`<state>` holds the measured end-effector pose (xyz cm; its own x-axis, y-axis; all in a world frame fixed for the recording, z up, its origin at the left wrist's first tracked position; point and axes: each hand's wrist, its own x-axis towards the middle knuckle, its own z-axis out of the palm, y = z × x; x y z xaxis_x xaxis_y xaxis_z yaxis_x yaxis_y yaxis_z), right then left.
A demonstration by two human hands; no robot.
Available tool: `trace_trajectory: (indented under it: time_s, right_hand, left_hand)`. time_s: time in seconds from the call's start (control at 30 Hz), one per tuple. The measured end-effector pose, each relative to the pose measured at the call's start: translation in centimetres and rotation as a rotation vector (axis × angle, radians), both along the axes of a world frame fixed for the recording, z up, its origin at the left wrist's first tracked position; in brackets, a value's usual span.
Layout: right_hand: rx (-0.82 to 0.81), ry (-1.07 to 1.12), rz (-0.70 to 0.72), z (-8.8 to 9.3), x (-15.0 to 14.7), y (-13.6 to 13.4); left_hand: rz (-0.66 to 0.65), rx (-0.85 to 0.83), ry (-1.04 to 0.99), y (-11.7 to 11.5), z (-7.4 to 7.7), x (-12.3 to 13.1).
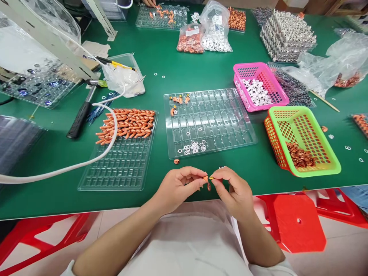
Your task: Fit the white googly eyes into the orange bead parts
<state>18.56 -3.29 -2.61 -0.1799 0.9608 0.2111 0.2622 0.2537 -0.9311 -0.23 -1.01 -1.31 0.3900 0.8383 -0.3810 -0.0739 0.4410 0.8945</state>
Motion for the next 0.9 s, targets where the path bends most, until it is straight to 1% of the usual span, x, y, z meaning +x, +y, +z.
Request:
trace_trajectory:
  time_s: [0.13,0.27,0.37,0.43,0.5,0.53,0.57,0.6,0.73,0.8,0.83,0.9]
  right_hand:
    - [0.038,0.025,0.004,-0.2,-0.2,-0.4]
    - [0.012,-0.045,-0.042,0.1,-0.3,-0.6]
    - [0.004,-0.116,-0.089,0.2,-0.5,-0.8]
    - [0.011,-0.144,-0.106,0.2,-0.7,-1.0]
    - [0.005,-0.147,-0.12,0.2,-0.8,-1.2]
    - [-0.011,-0.131,-0.12,0.2,-0.9,-1.2]
    - [-0.037,-0.1,-0.112,0.2,-0.9,-1.3]
    - [-0.071,-0.057,-0.098,0.2,-1.0,-1.3]
    - [-0.194,0.095,-0.013,0.2,-0.9,-1.2]
    - [-0.189,0.101,-0.02,0.3,-0.7,-1.1]
    - [-0.178,0.091,-0.034,0.4,-0.7,-1.0]
    - [-0.176,0.075,-0.069,0.4,-0.6,-1.0]
  left_hand:
    - [0.019,0.032,0.006,-0.2,-0.3,0.4]
    - [0.05,0.119,0.079,-0.3,-0.1,0.7]
    - [0.065,0.266,0.155,-0.4,-0.1,0.7]
    - [0.062,0.425,0.217,-0.5,-0.2,0.6]
    - [0.057,0.562,0.251,-0.7,-0.4,0.5]
    - [0.057,0.592,0.247,-0.7,-0.5,0.4]
    - [0.06,0.585,0.231,-0.8,-0.6,0.4]
    - [0.068,0.54,0.205,-0.8,-0.6,0.4]
    - [0.107,0.18,0.0,-0.6,-0.5,0.6]
    - [0.111,0.034,-0.095,-0.4,-0.5,0.8]
    - [0.112,-0.009,-0.12,-0.3,-0.4,0.9]
    - [0.121,-0.045,-0.131,-0.2,-0.4,1.1]
